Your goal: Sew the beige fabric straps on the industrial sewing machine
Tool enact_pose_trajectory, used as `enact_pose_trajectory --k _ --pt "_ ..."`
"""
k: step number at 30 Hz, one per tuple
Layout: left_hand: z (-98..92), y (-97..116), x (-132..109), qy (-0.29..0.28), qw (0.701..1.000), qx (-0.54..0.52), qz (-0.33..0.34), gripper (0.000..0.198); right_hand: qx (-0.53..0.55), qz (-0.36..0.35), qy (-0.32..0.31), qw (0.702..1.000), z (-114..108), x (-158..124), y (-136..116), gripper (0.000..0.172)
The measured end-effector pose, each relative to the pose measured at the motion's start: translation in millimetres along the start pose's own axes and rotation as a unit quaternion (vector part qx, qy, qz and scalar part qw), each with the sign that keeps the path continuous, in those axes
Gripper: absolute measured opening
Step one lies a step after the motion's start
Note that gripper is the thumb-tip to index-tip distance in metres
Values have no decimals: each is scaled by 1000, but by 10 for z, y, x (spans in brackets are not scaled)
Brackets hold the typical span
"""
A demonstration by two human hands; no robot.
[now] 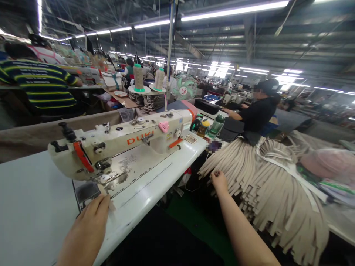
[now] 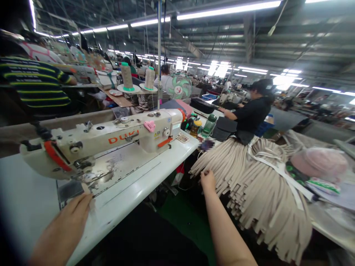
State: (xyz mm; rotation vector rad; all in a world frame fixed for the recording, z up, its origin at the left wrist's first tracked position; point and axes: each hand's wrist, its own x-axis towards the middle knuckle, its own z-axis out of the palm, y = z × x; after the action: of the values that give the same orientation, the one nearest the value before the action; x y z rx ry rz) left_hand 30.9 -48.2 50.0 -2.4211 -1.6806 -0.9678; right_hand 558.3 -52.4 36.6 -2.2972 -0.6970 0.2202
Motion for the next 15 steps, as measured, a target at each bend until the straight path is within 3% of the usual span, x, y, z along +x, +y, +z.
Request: enact_pose_trajectory --k 9,12,15 --pt "10 8 5 9 1000 6 1 51 9 72 -6 997 99 409 2 23" --pt "30 -7 6 14 1000 6 2 51 51 76 -26 995 171 302 51 22" --pt "46 -29 1 17 1000 6 6 55 106 71 -66 990 374 -52 125 22"
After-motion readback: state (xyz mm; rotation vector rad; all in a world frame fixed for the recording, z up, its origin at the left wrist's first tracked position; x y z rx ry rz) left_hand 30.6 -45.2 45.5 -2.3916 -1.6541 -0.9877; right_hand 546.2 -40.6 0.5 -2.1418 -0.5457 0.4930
